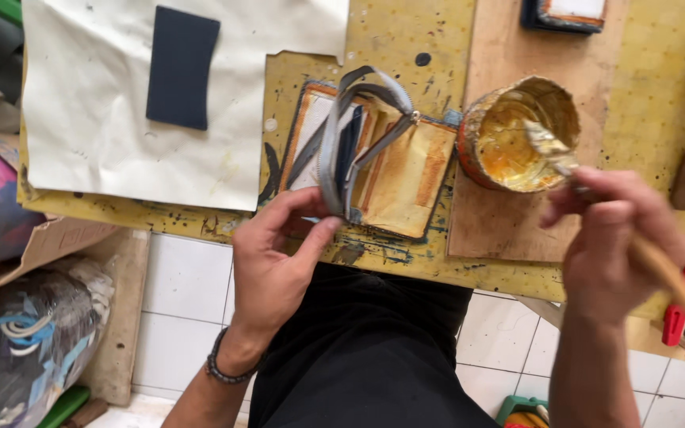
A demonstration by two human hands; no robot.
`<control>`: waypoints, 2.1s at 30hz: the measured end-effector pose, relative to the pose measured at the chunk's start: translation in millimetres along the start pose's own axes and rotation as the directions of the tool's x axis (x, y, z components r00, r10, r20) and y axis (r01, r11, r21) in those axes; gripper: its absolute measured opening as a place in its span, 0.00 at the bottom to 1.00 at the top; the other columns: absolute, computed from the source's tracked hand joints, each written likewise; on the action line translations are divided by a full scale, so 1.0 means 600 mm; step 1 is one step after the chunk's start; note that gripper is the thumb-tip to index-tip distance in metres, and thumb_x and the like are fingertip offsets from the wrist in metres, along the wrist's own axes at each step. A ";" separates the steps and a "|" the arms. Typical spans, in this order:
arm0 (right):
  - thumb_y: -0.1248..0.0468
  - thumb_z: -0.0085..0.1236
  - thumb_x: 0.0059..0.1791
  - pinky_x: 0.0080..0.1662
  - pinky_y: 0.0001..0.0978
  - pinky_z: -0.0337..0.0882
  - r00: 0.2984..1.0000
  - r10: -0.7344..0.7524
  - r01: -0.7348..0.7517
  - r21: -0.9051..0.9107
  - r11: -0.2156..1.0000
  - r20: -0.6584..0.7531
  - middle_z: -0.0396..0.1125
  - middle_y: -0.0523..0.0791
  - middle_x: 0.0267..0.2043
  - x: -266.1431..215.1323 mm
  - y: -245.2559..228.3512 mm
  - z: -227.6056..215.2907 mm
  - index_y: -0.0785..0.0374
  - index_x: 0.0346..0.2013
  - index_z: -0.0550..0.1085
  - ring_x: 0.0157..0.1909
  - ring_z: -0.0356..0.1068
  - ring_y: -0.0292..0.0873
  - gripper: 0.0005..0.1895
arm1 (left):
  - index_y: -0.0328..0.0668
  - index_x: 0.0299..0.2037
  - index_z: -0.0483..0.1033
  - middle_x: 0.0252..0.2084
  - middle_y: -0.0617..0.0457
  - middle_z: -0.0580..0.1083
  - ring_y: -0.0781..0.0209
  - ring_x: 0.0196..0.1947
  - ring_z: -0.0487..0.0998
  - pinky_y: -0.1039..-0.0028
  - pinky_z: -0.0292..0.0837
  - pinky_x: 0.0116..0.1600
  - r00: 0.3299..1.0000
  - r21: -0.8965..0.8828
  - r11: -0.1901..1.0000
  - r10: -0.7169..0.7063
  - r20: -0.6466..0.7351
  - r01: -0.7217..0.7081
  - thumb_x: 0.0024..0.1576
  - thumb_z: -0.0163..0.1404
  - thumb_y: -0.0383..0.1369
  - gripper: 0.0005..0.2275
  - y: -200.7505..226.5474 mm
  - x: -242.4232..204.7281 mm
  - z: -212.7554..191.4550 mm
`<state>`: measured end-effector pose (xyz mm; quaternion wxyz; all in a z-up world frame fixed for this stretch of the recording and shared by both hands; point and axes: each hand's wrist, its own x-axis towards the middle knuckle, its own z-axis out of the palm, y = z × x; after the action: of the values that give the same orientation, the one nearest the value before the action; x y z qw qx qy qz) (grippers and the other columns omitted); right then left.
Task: The person applies a yellowish adhesive to the interior lining and zipper area of a small wallet using a brush. They repeatedly dip the brush into a container of glue and carefully coat the edges and inner surfaces. The person then folds the wallet closed and presses the glued sections together.
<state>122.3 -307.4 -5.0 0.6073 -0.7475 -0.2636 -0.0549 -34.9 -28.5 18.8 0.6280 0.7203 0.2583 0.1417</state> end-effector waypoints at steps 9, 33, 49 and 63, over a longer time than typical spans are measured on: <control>0.71 0.70 0.53 0.54 0.46 0.79 0.951 -0.274 0.308 -0.409 0.859 0.143 0.72 0.62 0.50 -0.023 -0.035 0.072 0.75 0.54 0.75 0.52 0.75 0.57 0.17 | 0.30 0.48 0.74 0.50 0.40 0.77 0.43 0.56 0.80 0.61 0.77 0.63 0.893 0.331 0.879 0.414 -0.175 -0.342 0.62 0.54 0.18 0.07 0.002 -0.018 0.036; 0.70 0.66 0.60 0.56 0.54 0.73 0.921 -0.380 0.341 -0.655 0.675 0.088 0.62 0.65 0.55 -0.035 -0.028 0.059 0.78 0.59 0.73 0.55 0.66 0.64 0.17 | 0.36 0.45 0.76 0.46 0.50 0.77 0.42 0.61 0.78 0.35 0.59 0.79 0.906 0.308 0.891 0.394 -0.158 -0.334 0.62 0.56 0.22 0.05 0.001 0.014 0.020; 0.61 0.75 0.51 0.75 0.58 0.66 0.898 -0.214 0.375 -0.413 0.830 0.385 0.60 0.60 0.62 -0.051 -0.033 0.122 0.70 0.64 0.68 0.68 0.65 0.61 0.33 | 0.38 0.46 0.76 0.50 0.46 0.79 0.49 0.58 0.81 0.34 0.54 0.80 0.916 0.244 0.908 0.380 -0.132 -0.341 0.63 0.55 0.24 0.04 0.001 0.023 0.034; 0.60 0.71 0.53 0.62 0.41 0.79 0.914 -0.129 0.303 -0.436 0.847 0.384 0.63 0.60 0.63 -0.048 -0.055 0.150 0.67 0.67 0.66 0.64 0.71 0.58 0.32 | 0.36 0.43 0.78 0.47 0.45 0.79 0.52 0.54 0.80 0.66 0.76 0.60 0.918 0.261 0.888 0.395 -0.016 -0.378 0.61 0.58 0.23 0.04 0.004 0.079 -0.007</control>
<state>61.1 -228.4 -10.5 0.3343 -0.8388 -0.4258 -0.0586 2.6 0.7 15.9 0.4812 0.8259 0.1470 0.2545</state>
